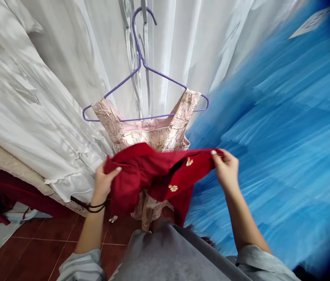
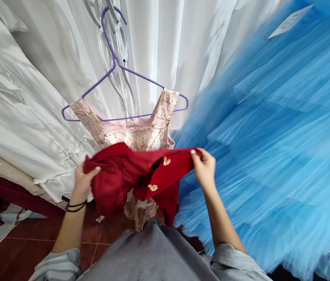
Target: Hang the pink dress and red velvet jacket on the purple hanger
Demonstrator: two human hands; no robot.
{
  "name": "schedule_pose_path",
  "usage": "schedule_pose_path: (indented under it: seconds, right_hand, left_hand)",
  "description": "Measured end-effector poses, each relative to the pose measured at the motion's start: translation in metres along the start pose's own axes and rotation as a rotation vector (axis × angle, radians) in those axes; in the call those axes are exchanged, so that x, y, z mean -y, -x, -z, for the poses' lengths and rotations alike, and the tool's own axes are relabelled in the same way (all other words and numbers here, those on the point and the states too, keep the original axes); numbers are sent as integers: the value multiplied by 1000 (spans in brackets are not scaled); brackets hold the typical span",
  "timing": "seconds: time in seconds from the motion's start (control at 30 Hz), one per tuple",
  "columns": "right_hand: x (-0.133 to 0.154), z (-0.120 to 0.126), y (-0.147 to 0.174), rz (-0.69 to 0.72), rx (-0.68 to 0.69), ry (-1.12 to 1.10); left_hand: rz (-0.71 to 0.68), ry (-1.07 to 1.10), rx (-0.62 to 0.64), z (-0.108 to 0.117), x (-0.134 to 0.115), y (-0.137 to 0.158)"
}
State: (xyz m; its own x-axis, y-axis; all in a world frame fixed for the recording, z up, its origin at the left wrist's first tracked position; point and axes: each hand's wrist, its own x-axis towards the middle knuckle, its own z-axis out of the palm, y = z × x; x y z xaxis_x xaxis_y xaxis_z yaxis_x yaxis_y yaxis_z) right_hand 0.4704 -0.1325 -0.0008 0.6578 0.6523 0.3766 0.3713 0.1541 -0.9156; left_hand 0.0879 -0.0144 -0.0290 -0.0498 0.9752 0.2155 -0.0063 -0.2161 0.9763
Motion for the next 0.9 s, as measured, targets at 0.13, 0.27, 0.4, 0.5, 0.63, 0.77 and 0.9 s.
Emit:
schedule_pose_path:
  seconds: [0.13,0.27,0.4,0.5,0.63,0.77,0.9]
  right_hand:
    - [12,34,-15,136,-18,94]
    - [18,28,-21,262,-56,361]
    - [20,20,-30,46,207,372]
    - [31,27,-31,1,159,303]
    - [36,22,-26,354,-426,396]
    - [11,-3,-25,302,551,635]
    - [24,7,-33,211,609,700]
  left_hand:
    - [-374,-359,-141,31,-31,-12]
    - [-621,-768,-132,28,-44,-5]
    - [-624,-909,-150,32,-48,-2]
    - [-682,-765,-282,43,-58,-1]
    - [-664,-725,-378,39,-60,6]
    - [3,-572,448,28,-31,9]
    - [463,-187,370,53,-39,-8]
